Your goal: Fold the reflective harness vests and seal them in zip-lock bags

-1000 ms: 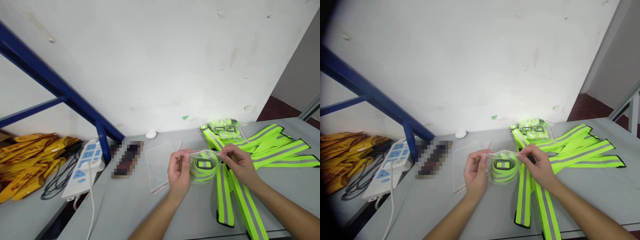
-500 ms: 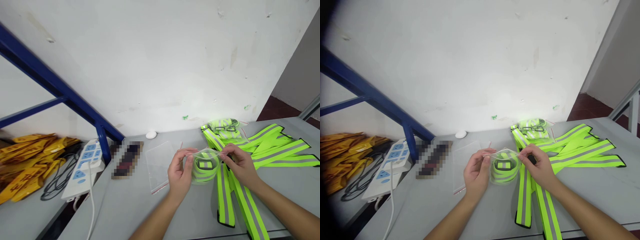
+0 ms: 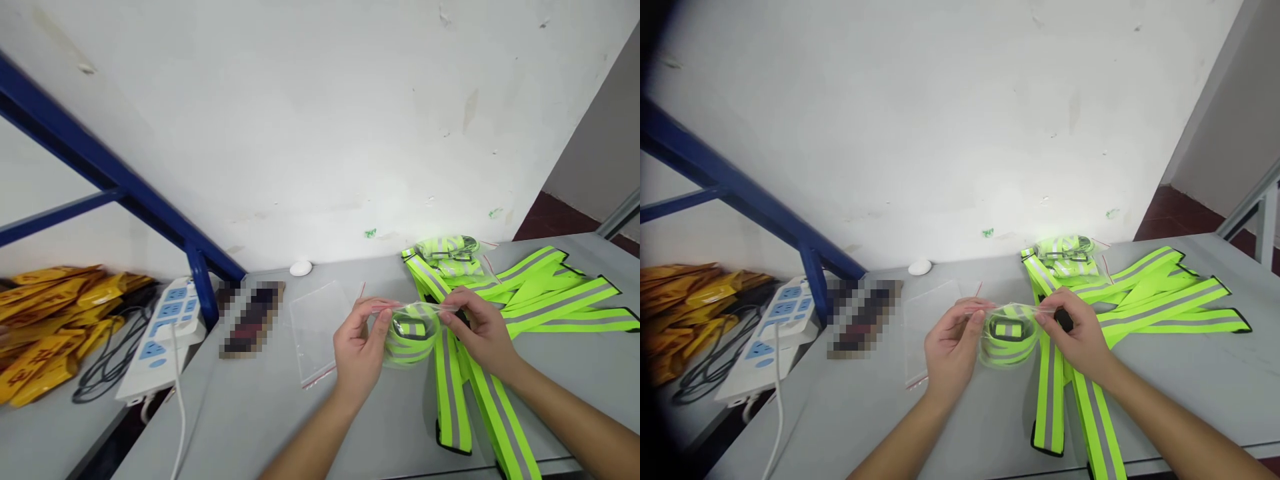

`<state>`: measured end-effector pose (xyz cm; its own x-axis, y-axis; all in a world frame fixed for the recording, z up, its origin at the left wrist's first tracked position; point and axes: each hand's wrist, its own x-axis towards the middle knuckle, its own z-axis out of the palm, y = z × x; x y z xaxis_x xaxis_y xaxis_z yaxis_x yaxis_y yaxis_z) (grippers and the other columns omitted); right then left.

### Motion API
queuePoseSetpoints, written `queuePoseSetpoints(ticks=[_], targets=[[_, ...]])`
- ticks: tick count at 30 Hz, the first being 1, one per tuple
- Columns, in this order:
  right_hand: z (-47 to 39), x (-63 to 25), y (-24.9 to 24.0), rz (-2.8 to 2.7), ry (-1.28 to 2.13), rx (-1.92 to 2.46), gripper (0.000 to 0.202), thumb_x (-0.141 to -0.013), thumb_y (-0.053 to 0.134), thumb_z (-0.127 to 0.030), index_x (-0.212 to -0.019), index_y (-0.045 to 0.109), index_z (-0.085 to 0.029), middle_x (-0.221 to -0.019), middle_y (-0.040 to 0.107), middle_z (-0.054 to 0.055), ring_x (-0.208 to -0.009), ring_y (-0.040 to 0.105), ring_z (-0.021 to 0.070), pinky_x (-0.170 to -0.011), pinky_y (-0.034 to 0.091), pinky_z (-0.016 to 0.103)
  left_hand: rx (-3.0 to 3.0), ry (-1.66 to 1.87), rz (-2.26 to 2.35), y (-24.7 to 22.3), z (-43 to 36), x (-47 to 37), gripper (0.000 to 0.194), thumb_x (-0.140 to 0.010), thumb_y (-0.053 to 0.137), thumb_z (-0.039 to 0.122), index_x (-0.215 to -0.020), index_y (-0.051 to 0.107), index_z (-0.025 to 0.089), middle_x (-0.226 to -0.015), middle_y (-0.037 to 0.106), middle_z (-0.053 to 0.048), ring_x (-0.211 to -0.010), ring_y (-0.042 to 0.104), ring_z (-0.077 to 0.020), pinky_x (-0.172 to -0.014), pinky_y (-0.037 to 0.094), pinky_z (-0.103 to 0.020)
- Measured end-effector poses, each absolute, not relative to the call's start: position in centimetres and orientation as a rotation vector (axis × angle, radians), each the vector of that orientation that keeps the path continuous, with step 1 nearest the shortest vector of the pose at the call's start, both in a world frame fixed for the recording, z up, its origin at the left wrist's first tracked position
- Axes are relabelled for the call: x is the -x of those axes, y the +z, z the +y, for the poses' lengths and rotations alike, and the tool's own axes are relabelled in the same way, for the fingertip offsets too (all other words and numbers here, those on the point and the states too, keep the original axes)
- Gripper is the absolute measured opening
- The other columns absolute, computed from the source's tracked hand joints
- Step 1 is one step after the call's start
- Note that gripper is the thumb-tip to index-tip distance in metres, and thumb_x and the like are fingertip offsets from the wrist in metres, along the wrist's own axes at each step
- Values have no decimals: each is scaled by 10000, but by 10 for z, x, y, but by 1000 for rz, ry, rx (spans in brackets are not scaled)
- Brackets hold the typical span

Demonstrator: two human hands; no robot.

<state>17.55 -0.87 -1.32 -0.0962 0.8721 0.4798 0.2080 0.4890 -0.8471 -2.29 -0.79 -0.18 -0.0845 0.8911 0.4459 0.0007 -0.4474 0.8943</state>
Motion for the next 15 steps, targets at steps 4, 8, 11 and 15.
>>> queuePoseSetpoints(ticks=[4,8,11,15], targets=[[-10,-173,-11,-1667,684,943,70,-889,601,-234,-952,627,-251,-809,595,34,-744,567,186,-642,459,335,-1557,1483,925,1,-8,23,81,-840,646,231,-901,682,191,-972,699,-83,-978,631,-214,-880,503,-373],[-11,-171,-9,-1678,629,920,82,-873,621,-201,-934,638,-254,-803,602,31,-754,575,185,-652,467,337,-1516,1443,900,3,-9,22,60,-837,649,222,-852,701,196,-910,712,-78,-936,638,-212,-831,517,-360],[-11,-171,-7,-1672,616,901,98,-861,638,-199,-940,652,-257,-822,619,40,-774,591,193,-659,482,344,-1516,1457,894,2,-9,21,68,-839,646,207,-822,712,202,-857,720,-67,-904,629,-201,-810,514,-349],[-11,-171,-6,-1657,610,906,68,-846,660,-207,-895,680,-249,-793,618,38,-756,594,188,-636,483,327,-1559,1450,900,0,-9,22,83,-840,646,199,-825,726,210,-820,727,-57,-892,601,-193,-783,505,-334]])
